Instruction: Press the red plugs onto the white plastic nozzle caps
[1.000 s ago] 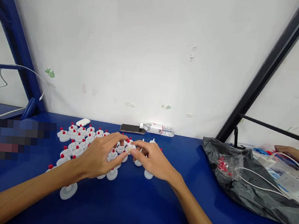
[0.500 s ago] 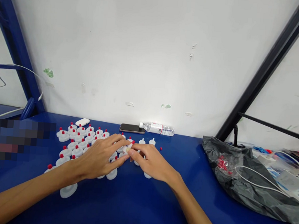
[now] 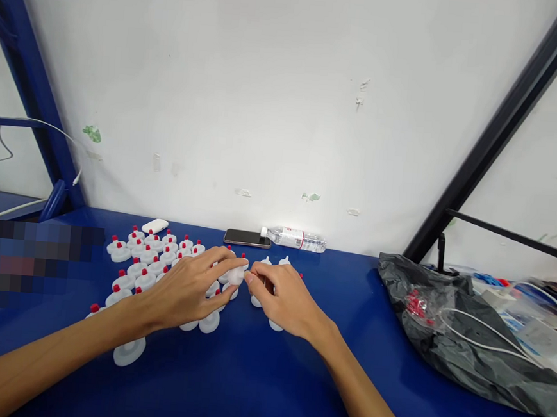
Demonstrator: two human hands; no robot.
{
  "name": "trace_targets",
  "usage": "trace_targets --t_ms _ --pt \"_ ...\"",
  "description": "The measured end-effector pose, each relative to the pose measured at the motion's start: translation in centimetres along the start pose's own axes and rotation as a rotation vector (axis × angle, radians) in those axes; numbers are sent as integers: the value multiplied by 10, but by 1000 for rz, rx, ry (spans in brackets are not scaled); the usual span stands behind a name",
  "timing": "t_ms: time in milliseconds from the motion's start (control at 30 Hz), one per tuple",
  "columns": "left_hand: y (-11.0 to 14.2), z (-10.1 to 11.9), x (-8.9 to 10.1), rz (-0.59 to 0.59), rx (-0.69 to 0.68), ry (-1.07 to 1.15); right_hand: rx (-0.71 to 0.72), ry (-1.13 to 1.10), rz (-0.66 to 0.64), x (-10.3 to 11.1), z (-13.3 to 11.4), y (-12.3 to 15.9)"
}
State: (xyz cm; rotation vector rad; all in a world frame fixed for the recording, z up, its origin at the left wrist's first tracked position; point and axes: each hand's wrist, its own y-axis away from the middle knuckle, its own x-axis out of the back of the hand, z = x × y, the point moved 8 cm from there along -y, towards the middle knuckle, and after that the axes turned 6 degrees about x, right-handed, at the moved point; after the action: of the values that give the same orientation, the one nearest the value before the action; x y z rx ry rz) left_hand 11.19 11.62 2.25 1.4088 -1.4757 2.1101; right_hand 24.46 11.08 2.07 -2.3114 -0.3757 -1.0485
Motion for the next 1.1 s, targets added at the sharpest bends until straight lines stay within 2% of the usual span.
trace_targets --t_ms 300,500,633,767,900,1100 --pt "1 2 -2 15 -50 24 -4 51 6 -5 2 0" --pt "3 4 5 59 -114 88 91 20 -22 -3 -1 -3" --pt "-2 5 14 81 -85 160 157 18 4 3 -1 -4" --pt "-10 3 17 68 6 300 201 20 43 9 -5 -3" --pt "-15 -4 15 -24 171 480 207 6 63 12 -8 -3" --pt "-19 -14 3 -302 380 793 219 18 86 14 -8 -4"
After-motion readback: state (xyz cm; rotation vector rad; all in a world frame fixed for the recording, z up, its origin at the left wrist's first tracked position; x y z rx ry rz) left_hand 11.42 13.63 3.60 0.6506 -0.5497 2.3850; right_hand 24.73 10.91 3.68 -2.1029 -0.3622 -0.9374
